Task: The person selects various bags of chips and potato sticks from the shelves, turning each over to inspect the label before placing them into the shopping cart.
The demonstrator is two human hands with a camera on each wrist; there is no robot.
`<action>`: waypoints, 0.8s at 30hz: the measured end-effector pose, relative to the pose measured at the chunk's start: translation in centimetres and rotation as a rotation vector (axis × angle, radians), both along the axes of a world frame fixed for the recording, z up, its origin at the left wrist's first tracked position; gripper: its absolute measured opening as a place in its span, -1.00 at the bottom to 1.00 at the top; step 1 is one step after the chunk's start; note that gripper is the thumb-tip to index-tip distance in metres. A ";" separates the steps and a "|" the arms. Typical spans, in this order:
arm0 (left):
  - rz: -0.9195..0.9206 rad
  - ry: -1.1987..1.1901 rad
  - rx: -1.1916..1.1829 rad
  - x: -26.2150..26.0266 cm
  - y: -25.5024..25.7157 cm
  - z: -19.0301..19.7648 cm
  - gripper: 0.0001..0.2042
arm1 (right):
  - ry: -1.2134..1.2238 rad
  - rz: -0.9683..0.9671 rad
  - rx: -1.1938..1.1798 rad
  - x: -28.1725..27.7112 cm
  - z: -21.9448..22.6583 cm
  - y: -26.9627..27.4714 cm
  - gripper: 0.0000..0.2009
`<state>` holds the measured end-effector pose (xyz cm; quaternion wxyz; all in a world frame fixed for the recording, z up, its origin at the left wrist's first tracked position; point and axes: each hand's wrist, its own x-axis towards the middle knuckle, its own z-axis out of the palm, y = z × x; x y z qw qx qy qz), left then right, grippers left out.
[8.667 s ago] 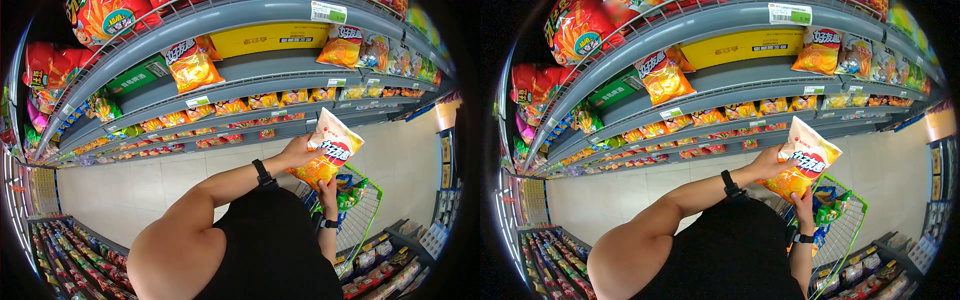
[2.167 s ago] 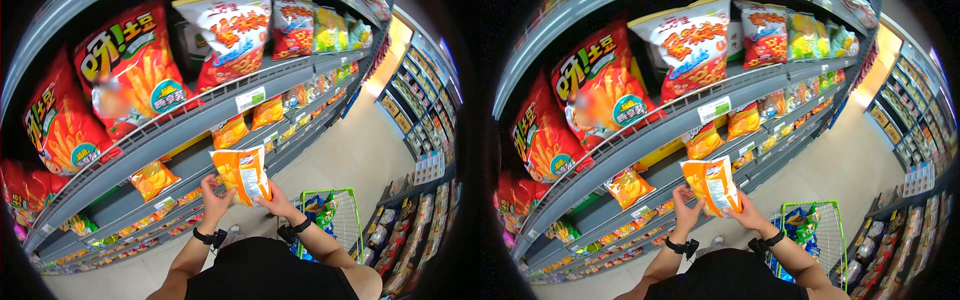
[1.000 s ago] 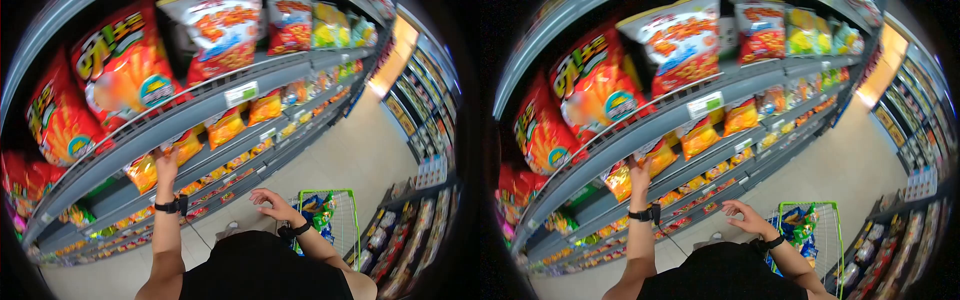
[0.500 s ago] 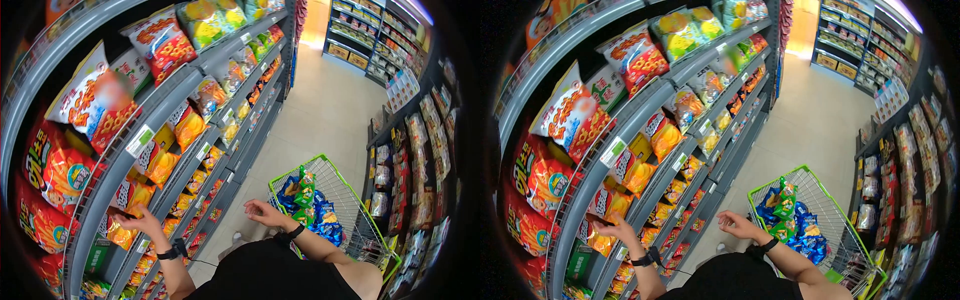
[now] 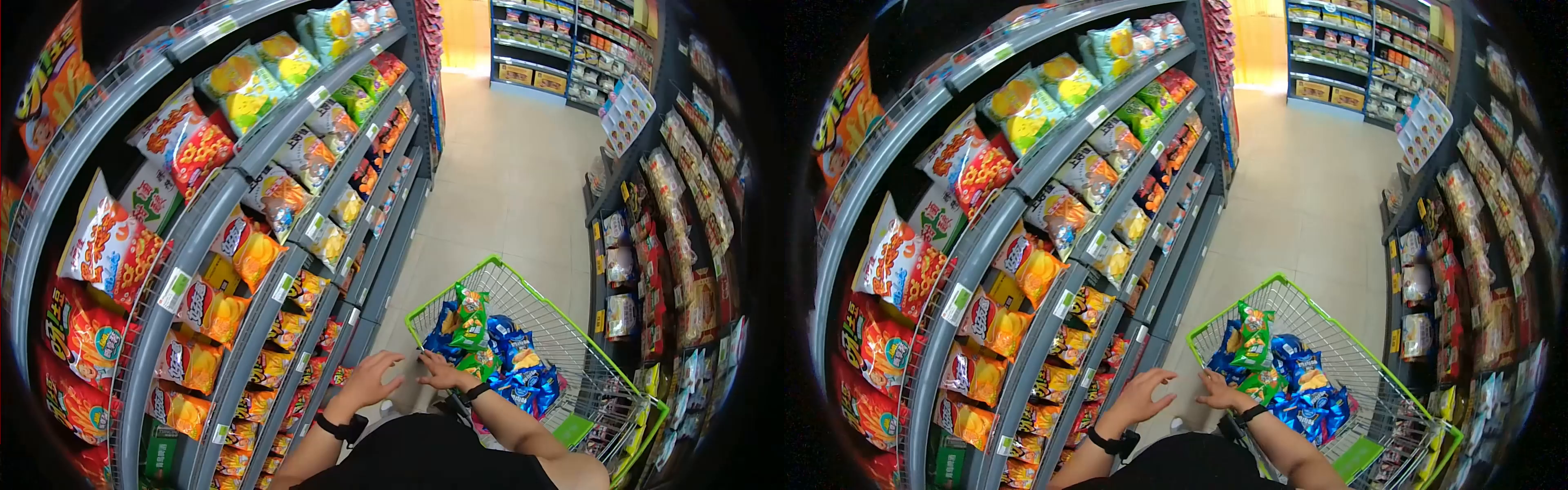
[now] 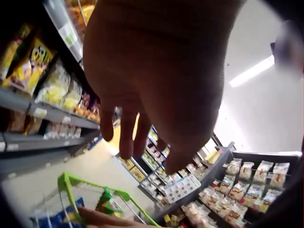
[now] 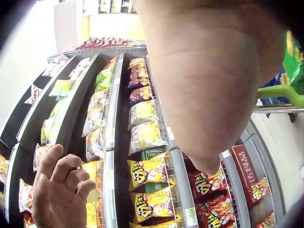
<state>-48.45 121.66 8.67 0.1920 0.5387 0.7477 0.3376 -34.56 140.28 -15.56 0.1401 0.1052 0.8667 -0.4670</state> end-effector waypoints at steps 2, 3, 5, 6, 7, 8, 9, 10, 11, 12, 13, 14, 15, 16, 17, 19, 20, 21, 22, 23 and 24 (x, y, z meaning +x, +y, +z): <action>-0.006 0.052 -0.018 -0.6 1.5 0.1 -0.63 | -0.025 -0.038 0.050 0.3 1.5 0.7 -0.04; -0.027 0.078 -0.017 -0.9 2.3 0.2 -0.63 | -0.035 -0.058 0.074 0.2 2.2 0.9 -0.06; -0.065 0.127 -0.016 -1.1 3.7 0.5 -0.63 | -0.207 -0.138 0.201 0.0 2.9 1.3 -0.14; -0.076 0.130 -0.015 -0.9 4.5 0.7 -0.64 | -0.295 -0.175 0.265 -0.2 3.1 1.7 -0.19; -0.086 0.133 -0.013 -0.6 5.2 1.0 -0.64 | -0.263 -0.195 0.198 -0.2 2.2 2.2 -0.27; -0.097 0.136 -0.008 -0.3 6.0 1.0 -0.64 | -0.230 -0.215 0.134 0.0 0.4 2.9 -0.35; -0.109 0.115 -0.025 0.0 6.7 0.8 -0.65 | -0.198 -0.234 0.073 0.5 -1.1 3.5 -0.42; -0.120 0.093 -0.040 0.3 7.2 0.3 -0.65 | -0.095 -0.255 0.092 0.9 -1.4 3.9 -0.58; -0.130 0.069 -0.054 0.6 7.7 -0.2 -0.66 | -0.048 -0.246 0.108 1.1 -1.7 4.4 -0.60; -0.152 0.048 -0.033 0.9 8.2 -0.5 -0.65 | -0.003 -0.235 0.125 1.3 -1.6 5.0 -0.62; -0.165 0.046 -0.028 1.1 8.8 -0.9 -0.66 | 0.040 -0.219 0.141 1.4 -1.7 5.7 -0.64; -0.173 0.045 -0.025 1.2 9.2 -1.2 -0.67 | 0.037 -0.208 0.171 1.6 -1.7 6.4 -0.65; -0.178 0.044 -0.024 1.2 9.6 -1.4 -0.68 | 0.035 -0.194 0.199 1.7 -1.5 7.0 -0.65; -0.182 0.043 -0.027 1.1 9.7 -1.6 -0.69 | 0.034 -0.178 0.223 1.7 -1.3 7.5 -0.66; -0.164 0.028 -0.030 1.0 9.8 -1.7 -0.70 | 0.034 -0.161 0.246 1.5 -1.1 7.9 -0.67; -0.125 -0.002 -0.030 0.7 10.0 -1.9 -0.70 | 0.042 -0.175 0.274 1.3 -1.0 9.0 -0.67; -0.117 -0.007 -0.037 0.4 10.1 -2.0 -0.71 | 0.039 -0.179 0.292 1.1 -0.9 9.7 -0.68; -0.110 -0.012 -0.044 0.1 10.2 -2.2 -0.71 | 0.034 -0.184 0.310 0.9 -0.9 10.4 -0.68; -0.104 -0.019 -0.050 -0.2 10.3 -2.4 -0.72 | 0.052 -0.203 0.343 0.5 -0.9 11.1 -0.72; -0.106 -0.017 -0.061 -0.6 10.5 -2.7 -0.72 | 0.031 -0.212 0.361 0.1 -0.9 12.0 -0.73; -0.110 -0.016 -0.072 -1.0 10.7 -2.9 -0.72 | 0.011 -0.224 0.380 -0.5 -0.5 12.9 -0.74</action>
